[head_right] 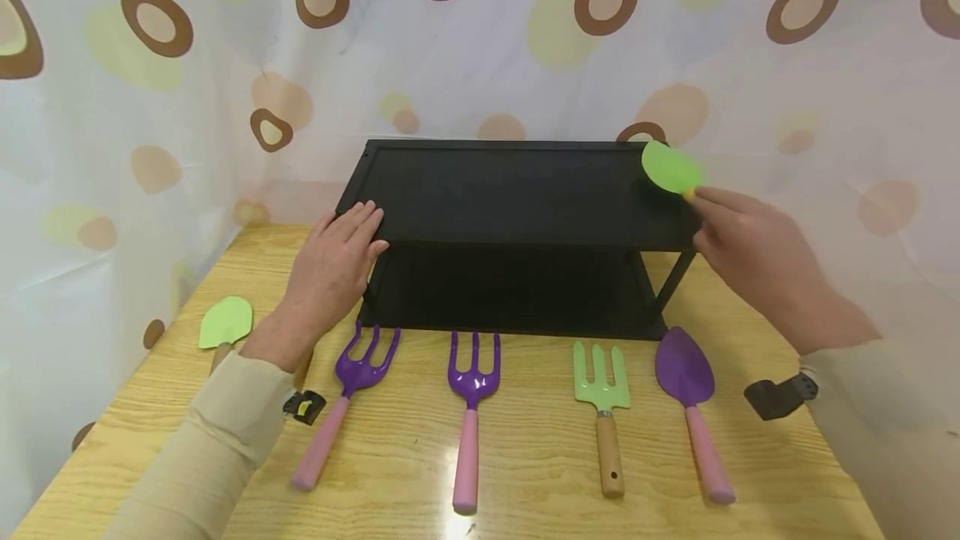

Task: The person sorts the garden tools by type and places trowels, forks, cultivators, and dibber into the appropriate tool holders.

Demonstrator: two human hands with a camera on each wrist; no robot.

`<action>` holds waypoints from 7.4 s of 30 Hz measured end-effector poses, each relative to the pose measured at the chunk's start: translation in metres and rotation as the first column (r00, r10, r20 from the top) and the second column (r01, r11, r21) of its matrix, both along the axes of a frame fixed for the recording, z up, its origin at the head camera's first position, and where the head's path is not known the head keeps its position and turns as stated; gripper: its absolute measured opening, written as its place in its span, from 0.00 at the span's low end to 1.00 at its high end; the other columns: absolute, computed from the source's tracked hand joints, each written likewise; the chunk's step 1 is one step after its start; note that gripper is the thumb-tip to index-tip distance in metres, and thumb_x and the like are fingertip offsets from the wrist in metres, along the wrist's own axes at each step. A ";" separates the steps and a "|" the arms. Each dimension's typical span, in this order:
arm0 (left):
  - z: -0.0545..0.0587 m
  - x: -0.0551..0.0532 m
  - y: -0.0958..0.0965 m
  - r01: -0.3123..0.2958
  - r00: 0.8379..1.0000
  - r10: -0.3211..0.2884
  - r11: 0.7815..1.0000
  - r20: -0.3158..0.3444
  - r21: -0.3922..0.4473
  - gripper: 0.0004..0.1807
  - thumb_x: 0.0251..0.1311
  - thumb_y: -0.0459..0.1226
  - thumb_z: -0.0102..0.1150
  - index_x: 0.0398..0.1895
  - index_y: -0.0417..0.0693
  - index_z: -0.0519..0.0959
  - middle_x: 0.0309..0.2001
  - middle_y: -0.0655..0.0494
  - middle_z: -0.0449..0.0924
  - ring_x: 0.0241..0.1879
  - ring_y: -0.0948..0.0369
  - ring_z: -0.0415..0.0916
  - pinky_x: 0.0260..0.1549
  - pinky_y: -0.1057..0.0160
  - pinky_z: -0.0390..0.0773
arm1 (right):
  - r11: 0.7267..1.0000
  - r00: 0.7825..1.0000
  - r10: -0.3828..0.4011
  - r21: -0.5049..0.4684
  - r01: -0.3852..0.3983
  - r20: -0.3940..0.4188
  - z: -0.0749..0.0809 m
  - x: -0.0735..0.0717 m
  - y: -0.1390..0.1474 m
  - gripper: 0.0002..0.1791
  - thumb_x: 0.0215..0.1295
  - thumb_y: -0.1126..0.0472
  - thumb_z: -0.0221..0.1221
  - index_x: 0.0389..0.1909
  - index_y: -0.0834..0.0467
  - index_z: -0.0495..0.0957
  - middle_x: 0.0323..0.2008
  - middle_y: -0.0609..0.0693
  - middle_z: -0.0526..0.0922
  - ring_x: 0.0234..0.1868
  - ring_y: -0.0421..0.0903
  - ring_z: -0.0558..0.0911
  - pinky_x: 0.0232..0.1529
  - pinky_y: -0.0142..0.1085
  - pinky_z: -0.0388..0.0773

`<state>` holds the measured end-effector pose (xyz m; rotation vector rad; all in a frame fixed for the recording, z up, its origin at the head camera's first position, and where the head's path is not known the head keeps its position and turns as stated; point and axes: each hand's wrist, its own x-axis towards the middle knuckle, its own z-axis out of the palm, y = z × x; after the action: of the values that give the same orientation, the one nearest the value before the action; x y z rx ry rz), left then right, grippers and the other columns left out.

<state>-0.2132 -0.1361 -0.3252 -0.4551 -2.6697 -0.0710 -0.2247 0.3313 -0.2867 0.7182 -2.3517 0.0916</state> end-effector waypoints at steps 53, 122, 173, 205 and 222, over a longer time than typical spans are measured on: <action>0.000 0.000 0.000 0.005 1.000 -0.006 0.999 0.021 0.037 0.29 0.76 0.49 0.42 0.73 0.43 0.65 0.73 0.47 0.66 0.74 0.53 0.61 0.76 0.51 0.56 | 0.980 0.981 -0.069 -0.172 0.101 0.183 0.011 0.001 -0.033 0.15 0.70 0.68 0.49 0.49 0.71 0.79 0.54 0.66 0.77 0.52 0.64 0.77 0.44 0.58 0.77; 0.001 0.001 -0.008 0.002 0.999 -0.004 0.998 0.035 0.055 0.29 0.76 0.49 0.42 0.73 0.42 0.64 0.73 0.46 0.65 0.75 0.51 0.59 0.76 0.50 0.55 | 0.979 0.965 -0.088 -0.159 0.130 0.247 -0.122 0.150 -0.005 0.18 0.55 0.69 0.62 0.49 0.66 0.80 0.51 0.58 0.81 0.47 0.58 0.82 0.58 0.16 0.63; 0.004 0.003 -0.004 -0.006 0.998 0.003 0.999 0.068 0.044 0.30 0.77 0.49 0.40 0.74 0.43 0.63 0.74 0.46 0.63 0.76 0.51 0.57 0.77 0.49 0.53 | 0.986 0.970 0.012 -0.162 0.028 0.243 -0.176 0.164 -0.003 0.25 0.68 0.68 0.48 0.62 0.78 0.68 0.67 0.70 0.68 0.76 0.26 0.43 0.72 0.15 0.38; 0.001 0.001 -0.007 -0.002 0.999 0.000 0.999 0.044 0.048 0.30 0.77 0.49 0.40 0.74 0.43 0.64 0.74 0.46 0.64 0.75 0.51 0.58 0.76 0.49 0.54 | 0.972 0.995 0.004 -0.233 0.019 0.098 -0.130 0.147 0.019 0.26 0.67 0.64 0.41 0.59 0.77 0.73 0.65 0.66 0.73 0.57 0.19 0.64 0.29 0.15 0.54; 0.002 0.001 -0.005 -0.002 0.999 0.000 0.999 0.047 0.042 0.30 0.77 0.49 0.40 0.74 0.43 0.64 0.74 0.46 0.64 0.75 0.51 0.58 0.76 0.49 0.54 | 0.977 1.000 0.025 -0.210 -0.026 -0.006 -0.104 0.131 0.028 0.33 0.72 0.54 0.34 0.57 0.77 0.74 0.68 0.58 0.72 0.66 0.17 0.59 0.23 0.23 0.56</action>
<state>-0.2123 -0.1412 -0.3236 -0.4432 -2.7086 -0.1392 -0.0935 0.3592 -0.3908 0.6439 -2.2863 0.3448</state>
